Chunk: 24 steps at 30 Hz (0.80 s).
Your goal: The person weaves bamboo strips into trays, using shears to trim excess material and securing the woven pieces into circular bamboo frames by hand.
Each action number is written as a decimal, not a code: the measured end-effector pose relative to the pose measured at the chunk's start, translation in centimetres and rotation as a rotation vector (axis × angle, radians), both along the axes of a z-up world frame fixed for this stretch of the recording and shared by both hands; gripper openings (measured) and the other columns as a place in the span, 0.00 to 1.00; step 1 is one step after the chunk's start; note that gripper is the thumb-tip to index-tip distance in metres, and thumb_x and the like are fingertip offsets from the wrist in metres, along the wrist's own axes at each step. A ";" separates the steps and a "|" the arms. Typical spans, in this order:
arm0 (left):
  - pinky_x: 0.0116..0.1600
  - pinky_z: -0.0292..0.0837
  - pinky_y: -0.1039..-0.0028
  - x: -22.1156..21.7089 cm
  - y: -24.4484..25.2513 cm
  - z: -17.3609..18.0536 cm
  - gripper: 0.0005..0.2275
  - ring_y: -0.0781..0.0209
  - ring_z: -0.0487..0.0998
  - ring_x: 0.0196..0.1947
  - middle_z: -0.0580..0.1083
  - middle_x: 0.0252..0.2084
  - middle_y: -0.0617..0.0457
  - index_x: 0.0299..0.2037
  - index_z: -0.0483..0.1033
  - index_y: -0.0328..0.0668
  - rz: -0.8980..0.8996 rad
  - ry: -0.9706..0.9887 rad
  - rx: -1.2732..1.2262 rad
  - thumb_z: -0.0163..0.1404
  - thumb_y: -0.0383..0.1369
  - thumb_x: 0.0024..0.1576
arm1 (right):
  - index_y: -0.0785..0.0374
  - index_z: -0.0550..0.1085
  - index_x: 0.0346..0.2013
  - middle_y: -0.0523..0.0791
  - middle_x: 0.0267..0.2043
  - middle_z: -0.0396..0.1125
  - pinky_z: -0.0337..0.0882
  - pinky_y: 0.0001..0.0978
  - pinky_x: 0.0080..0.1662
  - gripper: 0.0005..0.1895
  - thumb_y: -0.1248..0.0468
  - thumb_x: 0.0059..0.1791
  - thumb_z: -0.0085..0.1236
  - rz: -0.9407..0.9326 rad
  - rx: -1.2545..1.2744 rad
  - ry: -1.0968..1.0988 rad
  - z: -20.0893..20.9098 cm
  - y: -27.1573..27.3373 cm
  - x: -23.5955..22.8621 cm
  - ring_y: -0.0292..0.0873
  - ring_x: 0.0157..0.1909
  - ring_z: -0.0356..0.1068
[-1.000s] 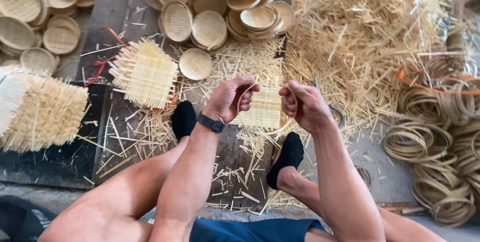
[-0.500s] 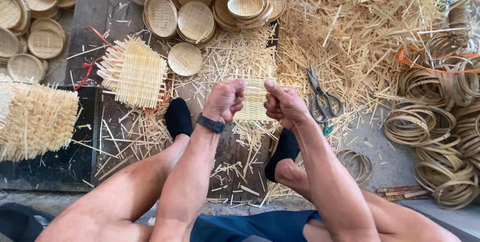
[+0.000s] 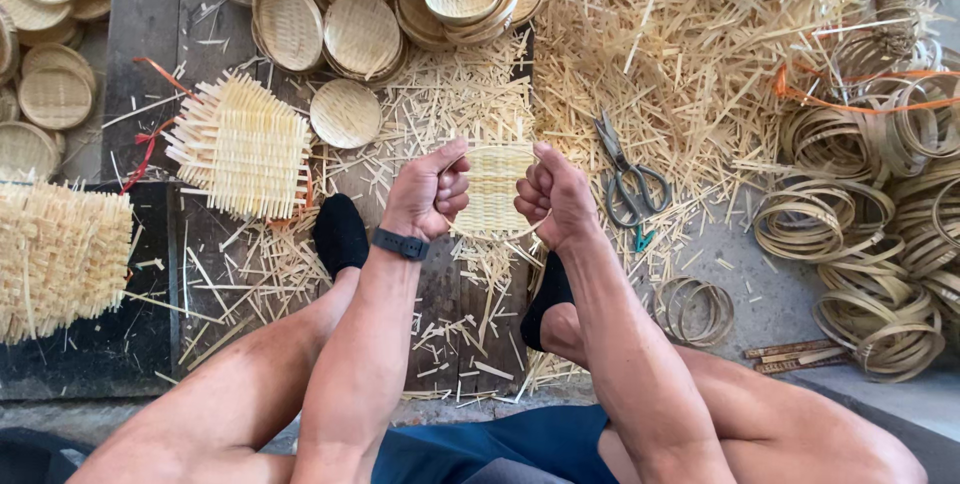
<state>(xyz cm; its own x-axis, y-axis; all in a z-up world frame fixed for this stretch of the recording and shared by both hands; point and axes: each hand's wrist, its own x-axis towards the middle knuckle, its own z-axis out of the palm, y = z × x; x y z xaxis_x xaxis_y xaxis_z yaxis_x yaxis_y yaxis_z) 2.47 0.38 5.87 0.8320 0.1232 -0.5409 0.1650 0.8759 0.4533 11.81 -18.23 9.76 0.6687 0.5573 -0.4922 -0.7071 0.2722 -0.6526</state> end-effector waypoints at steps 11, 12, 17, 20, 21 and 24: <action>0.26 0.68 0.80 -0.7 0.0 -3.8 0.10 0.71 0.72 0.21 0.74 0.24 0.60 0.39 0.74 0.42 0.164 0.157 0.283 0.61 0.28 0.49 | 0.70 0.79 0.44 0.43 0.26 0.71 0.72 0.27 0.28 0.12 0.65 0.48 0.64 0.248 -0.516 -0.467 -5.3 -3.0 2.0 0.34 0.25 0.69; 0.27 0.70 0.80 -0.6 0.0 -5.2 0.09 0.71 0.73 0.22 0.76 0.26 0.58 0.38 0.76 0.39 0.134 0.184 0.433 0.61 0.27 0.48 | 0.69 0.79 0.43 0.44 0.27 0.72 0.73 0.28 0.28 0.12 0.66 0.47 0.64 0.214 -0.594 -0.488 -6.0 -2.8 2.1 0.33 0.25 0.71; 0.35 0.76 0.78 -0.7 -0.2 -12.1 0.07 0.68 0.80 0.27 0.82 0.30 0.51 0.37 0.86 0.39 -0.038 0.370 1.115 0.62 0.26 0.49 | 0.67 0.81 0.42 0.46 0.31 0.76 0.77 0.31 0.32 0.10 0.67 0.48 0.65 0.226 -1.012 -0.500 -9.5 -0.7 1.9 0.38 0.28 0.75; 0.39 0.77 0.75 0.5 -0.2 -14.5 0.11 0.65 0.82 0.29 0.82 0.31 0.50 0.37 0.85 0.42 -0.031 0.349 1.389 0.65 0.25 0.44 | 0.65 0.81 0.43 0.48 0.35 0.77 0.78 0.31 0.39 0.12 0.67 0.45 0.67 0.271 -1.134 -0.606 -12.3 0.1 2.2 0.39 0.32 0.76; 0.39 0.77 0.74 0.5 -0.2 -14.9 0.10 0.63 0.82 0.29 0.82 0.32 0.50 0.37 0.85 0.42 -0.023 0.365 1.426 0.65 0.25 0.44 | 0.64 0.81 0.43 0.48 0.37 0.78 0.79 0.31 0.42 0.13 0.67 0.44 0.68 0.294 -1.165 -0.657 -13.2 0.2 2.3 0.39 0.34 0.77; 0.40 0.77 0.72 0.0 -0.8 -15.4 0.09 0.61 0.82 0.30 0.82 0.32 0.49 0.37 0.86 0.42 -0.044 0.443 1.470 0.65 0.25 0.45 | 0.62 0.81 0.44 0.49 0.39 0.78 0.80 0.32 0.45 0.13 0.66 0.45 0.67 0.260 -1.164 -0.679 -15.3 -0.3 2.1 0.40 0.37 0.78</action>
